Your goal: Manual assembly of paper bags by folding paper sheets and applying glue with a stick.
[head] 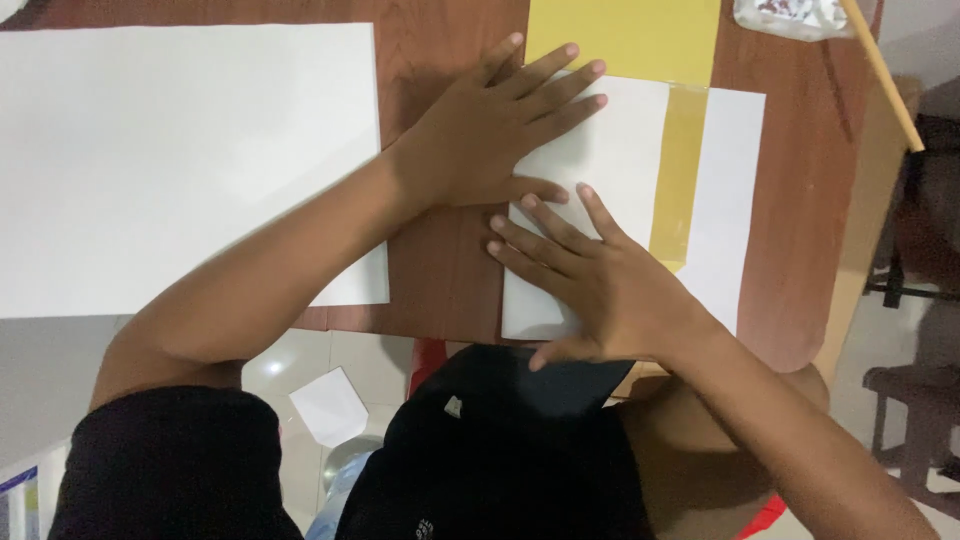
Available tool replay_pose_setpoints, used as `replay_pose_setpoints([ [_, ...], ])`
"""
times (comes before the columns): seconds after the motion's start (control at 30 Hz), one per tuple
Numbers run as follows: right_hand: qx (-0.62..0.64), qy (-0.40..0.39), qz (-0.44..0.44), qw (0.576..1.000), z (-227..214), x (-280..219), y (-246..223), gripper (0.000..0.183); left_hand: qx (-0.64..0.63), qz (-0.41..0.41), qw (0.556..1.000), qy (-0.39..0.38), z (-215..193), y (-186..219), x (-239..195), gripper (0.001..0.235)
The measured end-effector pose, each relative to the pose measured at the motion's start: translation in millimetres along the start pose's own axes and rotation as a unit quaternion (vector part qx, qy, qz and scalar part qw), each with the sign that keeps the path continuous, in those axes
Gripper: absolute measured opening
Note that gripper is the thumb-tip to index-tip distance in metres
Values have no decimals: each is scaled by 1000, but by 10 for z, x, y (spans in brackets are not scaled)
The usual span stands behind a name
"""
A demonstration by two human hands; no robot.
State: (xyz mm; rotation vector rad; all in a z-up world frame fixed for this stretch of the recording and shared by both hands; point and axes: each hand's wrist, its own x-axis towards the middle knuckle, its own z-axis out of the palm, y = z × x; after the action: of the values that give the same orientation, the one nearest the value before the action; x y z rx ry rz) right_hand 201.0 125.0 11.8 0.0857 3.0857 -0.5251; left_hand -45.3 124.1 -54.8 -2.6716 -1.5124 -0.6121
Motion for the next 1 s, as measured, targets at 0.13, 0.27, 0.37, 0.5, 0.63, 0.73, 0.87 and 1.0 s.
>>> replay_pose_setpoints([
  [0.13,20,3,-19,1000,21,-84,-10,108,-10,-5,1000,-10,-80,32,7,83],
  [0.27,41,-14,-51,998,92,-194,-93,102,-26,-10,999,-18,-115,35,4,85],
  [0.37,98,-18,-41,994,165,-291,-180,95,-30,-6,999,-16,-88,24,-1,86],
  [0.5,127,-26,-36,991,134,-378,-306,94,-19,-17,999,-34,-144,51,23,90],
  [0.63,127,12,-46,991,9,-348,-284,90,-2,-2,999,-36,-114,50,29,88],
  [0.73,126,74,-19,989,-77,-314,-135,88,-6,-18,999,-48,-69,45,31,88],
  [0.87,-5,107,168,980,-161,-241,165,71,5,-15,1000,-22,-67,60,19,87],
  [1.0,-53,127,217,967,-155,-222,385,68,31,-11,999,15,-83,93,33,83],
])
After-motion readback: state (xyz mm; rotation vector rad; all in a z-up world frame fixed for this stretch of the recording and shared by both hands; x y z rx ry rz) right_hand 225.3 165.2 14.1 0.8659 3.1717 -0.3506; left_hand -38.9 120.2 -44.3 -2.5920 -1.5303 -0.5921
